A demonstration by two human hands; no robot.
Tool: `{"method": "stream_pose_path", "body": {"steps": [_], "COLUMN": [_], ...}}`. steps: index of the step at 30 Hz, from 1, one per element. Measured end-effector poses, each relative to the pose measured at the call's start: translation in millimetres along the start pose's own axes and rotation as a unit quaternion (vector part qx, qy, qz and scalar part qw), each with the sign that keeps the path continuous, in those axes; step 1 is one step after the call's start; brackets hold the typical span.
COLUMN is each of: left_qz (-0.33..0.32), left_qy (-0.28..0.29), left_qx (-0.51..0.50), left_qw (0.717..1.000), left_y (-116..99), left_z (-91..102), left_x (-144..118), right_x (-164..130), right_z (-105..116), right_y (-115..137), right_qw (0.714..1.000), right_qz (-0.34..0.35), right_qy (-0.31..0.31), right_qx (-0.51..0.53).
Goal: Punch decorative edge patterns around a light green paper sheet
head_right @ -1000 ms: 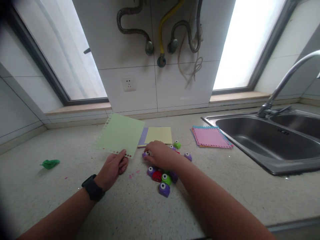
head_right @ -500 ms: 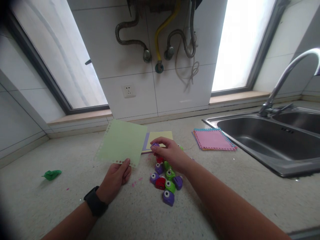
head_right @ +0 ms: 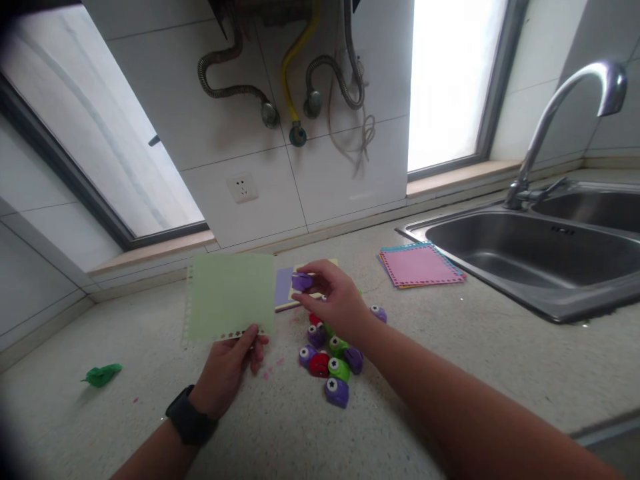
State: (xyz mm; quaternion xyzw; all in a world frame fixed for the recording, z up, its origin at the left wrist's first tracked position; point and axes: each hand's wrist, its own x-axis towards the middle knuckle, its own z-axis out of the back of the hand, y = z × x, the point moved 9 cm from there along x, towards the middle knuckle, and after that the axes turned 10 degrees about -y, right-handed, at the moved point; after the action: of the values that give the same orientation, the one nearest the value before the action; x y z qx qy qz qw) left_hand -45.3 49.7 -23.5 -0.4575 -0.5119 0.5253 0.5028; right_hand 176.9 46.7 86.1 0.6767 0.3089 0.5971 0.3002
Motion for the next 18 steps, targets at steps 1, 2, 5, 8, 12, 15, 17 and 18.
{"method": "stream_pose_path", "body": {"steps": [1, 2, 5, 8, 12, 15, 17, 18], "left_qz": [-0.002, -0.004, -0.008, -0.018, -0.023, -0.023, -0.024, -0.024], "left_qy": [0.001, 0.001, -0.003, -0.003, -0.005, 0.0, 0.0, 0.0], "left_qx": [0.009, 0.017, 0.043, 0.061, 0.069, 0.078, 0.085, 0.086], "left_qw": [1.0, 1.0, 0.999, 0.998, 0.997, 0.997, 0.996, 0.996], "left_y": [0, 0, -3, -7, -9, -9, -10, -10], "left_z": [0.0, 0.1, 0.0, -1.1, -1.0, -1.5, -1.3, -1.2], "left_x": [0, -1, -2, -3, -5, -6, -6, -6], "right_x": [-1, -2, -5, -8, -12, -14, -15, -15], "right_z": [0, -2, -7, -12, -16, -19, -20, -21], "right_y": [2, 4, 4, 0, -12, -17, -18, -18], "right_qw": [1.0, 1.0, 0.999, 0.999, 0.997, 0.995, 0.995, 0.995], "right_qz": [0.013, 0.018, 0.017, -0.009, -0.058, -0.082, -0.086, -0.085], "right_qy": [0.001, 0.004, 0.019, 0.033, 0.039, 0.045, 0.048, 0.05], "right_qx": [-0.002, -0.005, -0.029, -0.028, -0.022, -0.023, -0.024, -0.025]}}
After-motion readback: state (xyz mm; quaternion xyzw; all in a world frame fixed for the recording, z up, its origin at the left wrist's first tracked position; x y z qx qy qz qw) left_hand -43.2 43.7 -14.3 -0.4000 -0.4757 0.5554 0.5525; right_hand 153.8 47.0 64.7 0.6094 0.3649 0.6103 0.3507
